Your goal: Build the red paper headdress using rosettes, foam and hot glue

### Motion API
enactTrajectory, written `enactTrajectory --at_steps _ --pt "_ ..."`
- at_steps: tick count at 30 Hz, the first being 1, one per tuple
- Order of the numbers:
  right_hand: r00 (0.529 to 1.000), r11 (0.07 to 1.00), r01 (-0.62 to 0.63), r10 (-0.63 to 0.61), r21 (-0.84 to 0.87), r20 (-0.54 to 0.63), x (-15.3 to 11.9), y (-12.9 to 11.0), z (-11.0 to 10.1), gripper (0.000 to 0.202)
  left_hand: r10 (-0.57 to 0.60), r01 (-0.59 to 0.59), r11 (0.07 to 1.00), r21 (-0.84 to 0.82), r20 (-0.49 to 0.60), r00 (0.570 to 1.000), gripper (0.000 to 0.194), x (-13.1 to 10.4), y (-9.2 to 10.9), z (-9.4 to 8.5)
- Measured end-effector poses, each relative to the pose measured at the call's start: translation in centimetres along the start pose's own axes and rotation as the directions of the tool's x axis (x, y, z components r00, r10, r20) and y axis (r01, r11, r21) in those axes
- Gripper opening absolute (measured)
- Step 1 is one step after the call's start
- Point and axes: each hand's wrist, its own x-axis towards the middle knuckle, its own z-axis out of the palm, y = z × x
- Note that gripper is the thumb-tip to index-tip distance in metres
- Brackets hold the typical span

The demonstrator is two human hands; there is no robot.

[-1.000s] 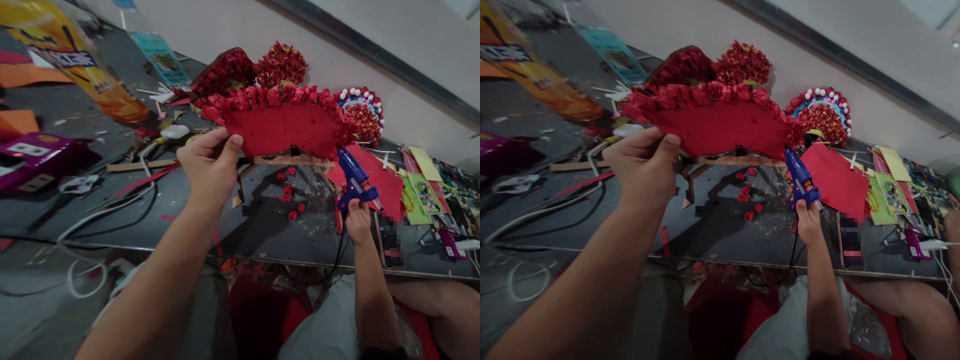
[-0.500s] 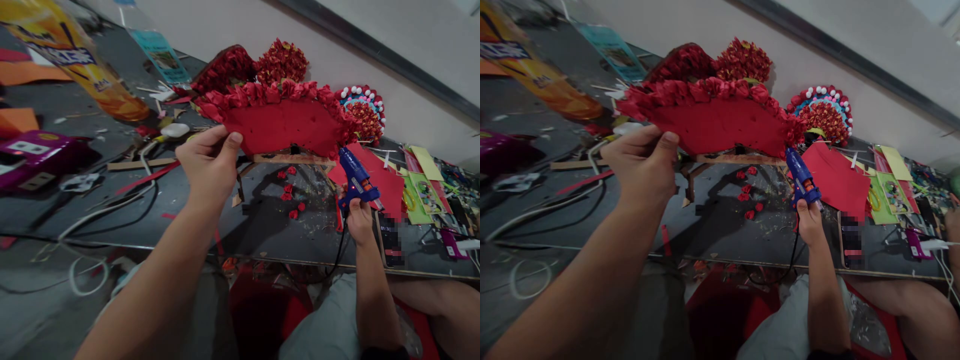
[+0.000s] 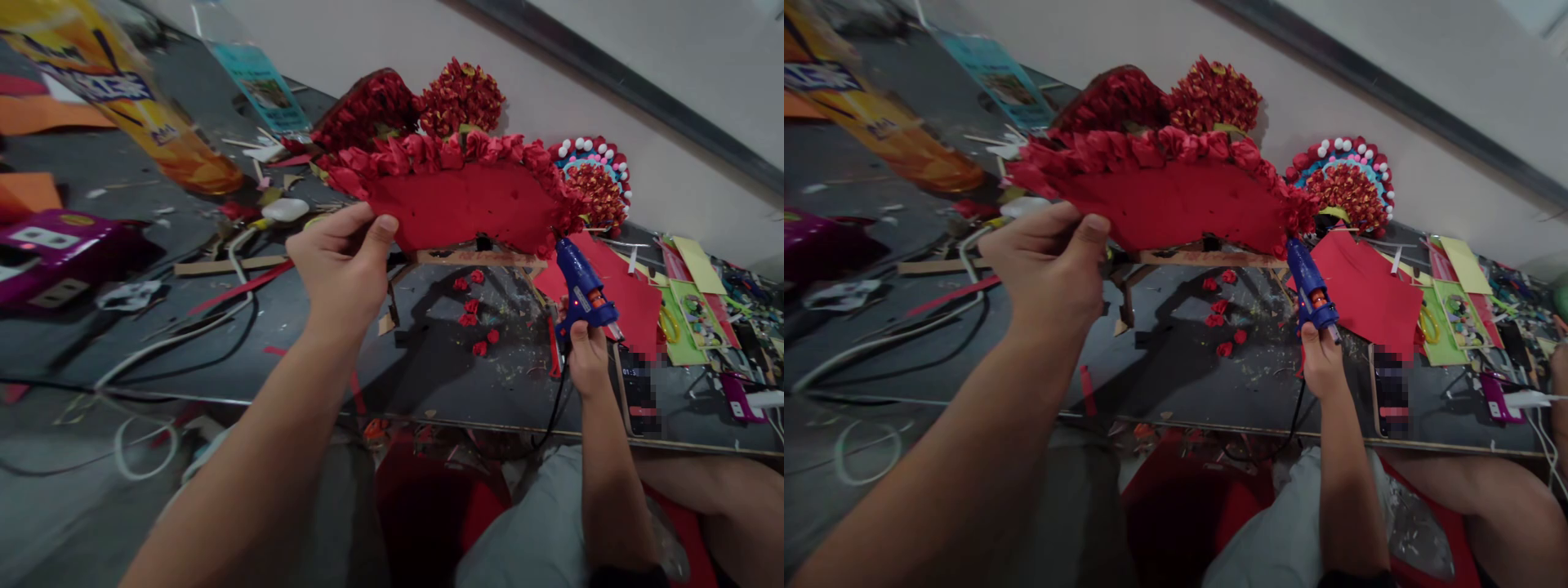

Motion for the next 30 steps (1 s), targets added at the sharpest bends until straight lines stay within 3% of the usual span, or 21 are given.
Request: enactTrajectory --at_steps 7,13,16,19,22,25,28,30 --pt "0.994 0.998 -0.036 0.03 -0.052 -0.106 -0.1 -0.1 0.3 0.062 -0.02 0.02 1.0 0.001 -0.06 0.998 0.032 0.0 -0.2 0.1" --pt "0.996 1.0 0.022 -0.024 -0.018 -0.085 -0.4 0.2 0.0 0.053 -0.074 0.071 0.997 -0.028 -0.114 0.991 0.031 0.5 0.1 0.1" --pt "0.991 0.995 0.079 -0.085 -0.066 -0.101 0.0 -0.2 -0.7 0.046 -0.156 0.137 0.986 -0.097 -0.233 0.96 0.039 1.1 -0.2 0.0" --pt "0.972 0.968 0.088 -0.135 -0.236 -0.193 1.0 -0.5 -2.1 0.044 -0.252 0.21 0.964 -0.165 -0.295 0.922 0.045 1.8 -0.6 -0.3" --pt "0.957 0.859 0.015 -0.16 -0.512 -0.24 2.2 0.1 -3.8 0.045 -0.295 0.246 0.95 -0.192 -0.293 0.91 0.049 2.1 -0.9 -0.6" --pt "0.961 0.679 -0.153 -0.067 -0.718 -0.268 3.1 1.7 -5.0 0.047 -0.324 0.271 0.939 -0.213 -0.278 0.904 0.05 2.1 -0.9 -0.8" --pt "0.955 0.546 -0.275 0.062 -0.791 -0.289 3.5 3.3 -5.6 0.047 -0.356 0.31 0.928 -0.208 -0.242 0.903 0.045 1.9 -0.6 -1.1" --pt "0.955 0.524 -0.284 0.082 -0.803 -0.284 3.5 3.8 -5.4 0.046 -0.354 0.316 0.929 -0.195 -0.215 0.91 0.042 1.8 -0.5 -1.2"
